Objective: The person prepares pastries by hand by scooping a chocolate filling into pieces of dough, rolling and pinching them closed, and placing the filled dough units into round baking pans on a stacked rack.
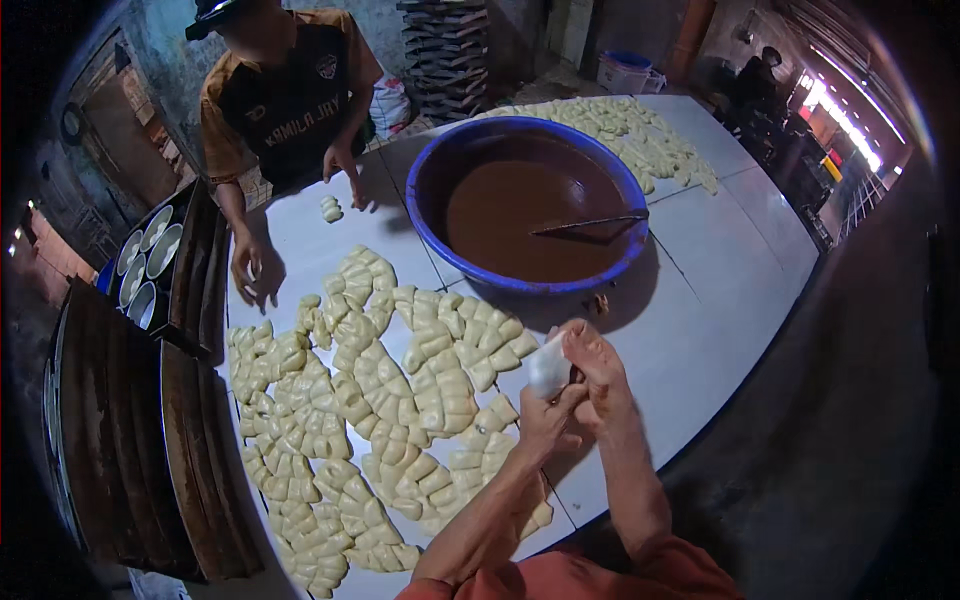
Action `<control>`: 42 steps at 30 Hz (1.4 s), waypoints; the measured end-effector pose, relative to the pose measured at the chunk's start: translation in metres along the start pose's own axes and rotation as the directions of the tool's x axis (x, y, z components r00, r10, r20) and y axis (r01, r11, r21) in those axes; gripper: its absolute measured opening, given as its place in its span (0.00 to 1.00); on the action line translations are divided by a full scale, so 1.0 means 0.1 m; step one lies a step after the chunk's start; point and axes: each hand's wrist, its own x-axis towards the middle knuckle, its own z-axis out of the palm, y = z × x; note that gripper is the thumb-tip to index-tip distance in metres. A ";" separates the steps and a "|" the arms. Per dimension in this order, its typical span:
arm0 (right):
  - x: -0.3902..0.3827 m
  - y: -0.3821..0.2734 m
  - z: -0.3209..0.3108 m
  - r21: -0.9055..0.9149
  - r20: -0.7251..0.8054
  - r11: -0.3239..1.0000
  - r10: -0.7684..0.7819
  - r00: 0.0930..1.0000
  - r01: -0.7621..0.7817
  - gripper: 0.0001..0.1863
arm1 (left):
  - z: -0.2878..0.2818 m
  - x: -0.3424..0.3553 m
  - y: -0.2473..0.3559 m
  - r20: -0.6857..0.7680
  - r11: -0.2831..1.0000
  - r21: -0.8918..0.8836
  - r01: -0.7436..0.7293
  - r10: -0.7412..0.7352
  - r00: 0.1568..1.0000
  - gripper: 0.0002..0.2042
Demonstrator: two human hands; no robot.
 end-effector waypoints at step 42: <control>-0.35 0.50 -0.44 -0.857 0.237 0.298 -0.498 0.834 0.421 0.17 | -0.28 -0.08 0.54 -0.226 0.927 -0.040 0.374 -0.373 0.900 0.14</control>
